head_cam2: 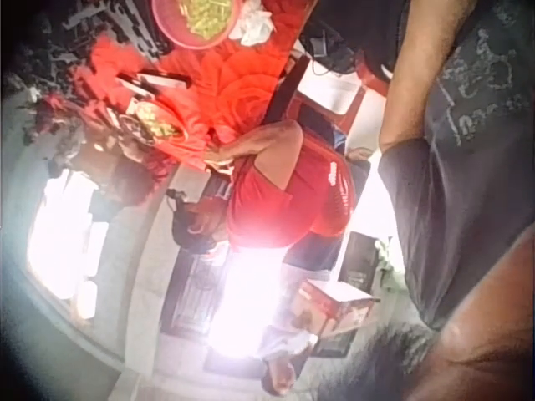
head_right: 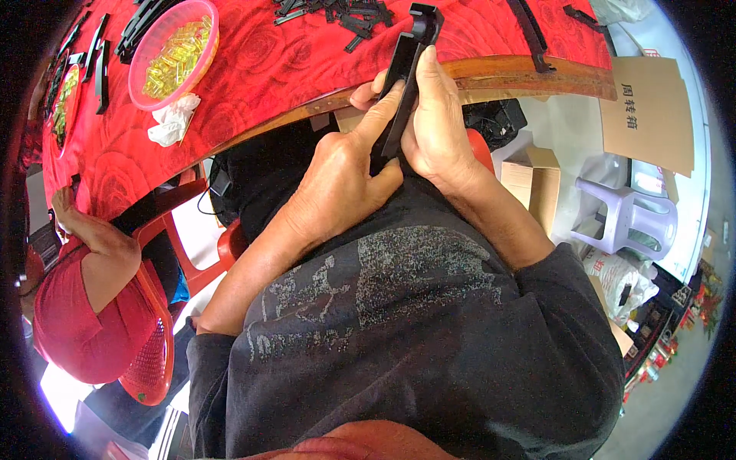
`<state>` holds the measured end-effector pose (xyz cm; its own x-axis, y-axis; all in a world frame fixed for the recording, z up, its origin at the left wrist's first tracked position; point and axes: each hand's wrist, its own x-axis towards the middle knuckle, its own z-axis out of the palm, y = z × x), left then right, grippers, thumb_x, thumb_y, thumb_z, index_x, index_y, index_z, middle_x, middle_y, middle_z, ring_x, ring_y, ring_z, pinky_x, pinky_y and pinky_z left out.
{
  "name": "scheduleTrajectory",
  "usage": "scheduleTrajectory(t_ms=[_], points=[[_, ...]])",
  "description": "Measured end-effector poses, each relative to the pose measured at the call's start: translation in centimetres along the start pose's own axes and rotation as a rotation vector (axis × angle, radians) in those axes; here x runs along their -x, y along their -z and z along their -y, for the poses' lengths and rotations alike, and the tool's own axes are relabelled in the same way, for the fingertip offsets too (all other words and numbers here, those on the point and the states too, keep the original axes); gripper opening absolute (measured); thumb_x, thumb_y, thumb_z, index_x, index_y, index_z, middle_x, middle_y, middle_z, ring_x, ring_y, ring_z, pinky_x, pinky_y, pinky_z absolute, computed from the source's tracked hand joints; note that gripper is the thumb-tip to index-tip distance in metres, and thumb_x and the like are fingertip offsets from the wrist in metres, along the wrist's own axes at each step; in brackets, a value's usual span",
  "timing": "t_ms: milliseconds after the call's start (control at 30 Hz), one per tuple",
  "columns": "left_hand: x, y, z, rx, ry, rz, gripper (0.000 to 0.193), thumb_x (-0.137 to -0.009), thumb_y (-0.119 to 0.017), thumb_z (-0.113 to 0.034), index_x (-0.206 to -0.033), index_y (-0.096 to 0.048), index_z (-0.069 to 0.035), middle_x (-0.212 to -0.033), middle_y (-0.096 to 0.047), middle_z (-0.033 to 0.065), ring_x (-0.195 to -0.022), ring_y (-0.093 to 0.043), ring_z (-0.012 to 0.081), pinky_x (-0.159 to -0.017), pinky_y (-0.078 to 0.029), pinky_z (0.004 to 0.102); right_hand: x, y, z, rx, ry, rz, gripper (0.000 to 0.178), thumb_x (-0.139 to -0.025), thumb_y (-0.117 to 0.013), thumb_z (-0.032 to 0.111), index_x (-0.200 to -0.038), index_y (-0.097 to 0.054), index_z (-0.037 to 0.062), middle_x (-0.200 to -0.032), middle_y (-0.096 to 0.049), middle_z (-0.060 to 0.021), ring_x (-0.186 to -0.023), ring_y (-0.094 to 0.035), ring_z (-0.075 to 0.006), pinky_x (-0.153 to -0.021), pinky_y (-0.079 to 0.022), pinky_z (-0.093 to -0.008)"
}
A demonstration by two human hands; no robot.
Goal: The person assembles spirit levels by inserting vials into plastic housings and pressing components together by hand.
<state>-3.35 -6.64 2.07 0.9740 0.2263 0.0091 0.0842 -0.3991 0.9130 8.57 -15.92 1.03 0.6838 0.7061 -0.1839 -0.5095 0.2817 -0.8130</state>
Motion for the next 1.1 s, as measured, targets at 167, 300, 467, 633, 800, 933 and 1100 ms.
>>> scheduleTrajectory(t_ms=[167,300,467,633,800,933,1100], points=[[-0.1,0.2,-0.3,-0.022,0.024,0.008,0.072,-0.075,-0.064,-0.004,-0.144,-0.043,-0.004,-0.081,-0.064,0.0292,-0.077,-0.068,0.0413,-0.071,-0.056,0.0428,-0.4,0.8,-0.1,-0.070,-0.042,-0.015,0.046,-0.105,-0.034,0.046,-0.106,-0.052,0.0041,-0.089,-0.059,-0.0091,-0.089,-0.062,-0.0278,-0.087,-0.052,-0.0451],[0.6,-0.1,-0.3,-0.022,-0.064,-0.077,0.065,-0.076,-0.063,-0.007,-0.138,-0.046,-0.001,-0.085,-0.066,0.0243,-0.078,-0.066,0.0420,-0.072,-0.054,0.0498,-0.6,0.6,0.4,-0.123,-0.038,-0.071,0.049,-0.104,-0.038,0.049,-0.103,-0.055,0.0030,-0.087,-0.062,-0.0113,-0.087,-0.064,-0.0298,-0.086,-0.053,-0.0455],[0.4,-0.2,-0.2,-0.014,-0.036,-0.083,0.060,-0.079,-0.067,-0.006,-0.137,-0.051,-0.002,-0.091,-0.066,0.0294,-0.088,-0.069,0.0392,-0.077,-0.056,0.0412,-1.0,1.1,0.0,-0.151,-0.031,-0.084,0.053,-0.103,-0.040,0.051,-0.098,-0.059,0.0014,-0.086,-0.066,-0.0133,-0.085,-0.067,-0.0315,-0.082,-0.053,-0.0442],[0.0,-0.4,0.1,-0.003,-0.078,-0.129,0.061,-0.079,-0.067,-0.005,-0.137,-0.051,-0.003,-0.096,-0.066,0.0290,-0.093,-0.069,0.0376,-0.080,-0.056,0.0396,-1.0,0.3,0.7,0.021,0.038,-0.008,0.046,-0.105,-0.035,0.047,-0.106,-0.051,0.0037,-0.088,-0.058,-0.0103,-0.087,-0.060,-0.0273,-0.088,-0.051,-0.0442],[0.1,-0.6,0.0,0.023,-0.087,-0.138,0.063,-0.077,-0.065,-0.005,-0.138,-0.049,-0.003,-0.096,-0.067,0.0268,-0.089,-0.068,0.0399,-0.078,-0.055,0.0433,-0.5,-0.3,0.8,0.037,0.040,-0.003,0.047,-0.105,-0.034,0.048,-0.105,-0.051,0.0038,-0.087,-0.057,-0.0100,-0.085,-0.060,-0.0262,-0.085,-0.050,-0.0430],[-0.1,-0.7,0.4,0.005,-0.150,-0.181,0.064,-0.076,-0.063,-0.006,-0.139,-0.047,-0.002,-0.095,-0.067,0.0248,-0.086,-0.066,0.0427,-0.076,-0.054,0.0481,-0.7,-0.1,0.2,0.029,0.017,0.007,0.048,-0.105,-0.034,0.048,-0.102,-0.051,0.0034,-0.086,-0.057,-0.0100,-0.084,-0.059,-0.0265,-0.085,-0.049,-0.0435],[-0.4,-0.3,-0.1,0.018,-0.148,-0.177,0.061,-0.076,-0.063,-0.006,-0.136,-0.050,-0.002,-0.091,-0.066,0.0250,-0.086,-0.066,0.0421,-0.076,-0.054,0.0479,-0.4,-0.3,0.1,0.019,0.019,-0.045,0.060,-0.103,-0.034,0.053,-0.092,-0.059,-0.0006,-0.082,-0.064,-0.0150,-0.077,-0.066,-0.0263,-0.079,-0.055,-0.0402]])
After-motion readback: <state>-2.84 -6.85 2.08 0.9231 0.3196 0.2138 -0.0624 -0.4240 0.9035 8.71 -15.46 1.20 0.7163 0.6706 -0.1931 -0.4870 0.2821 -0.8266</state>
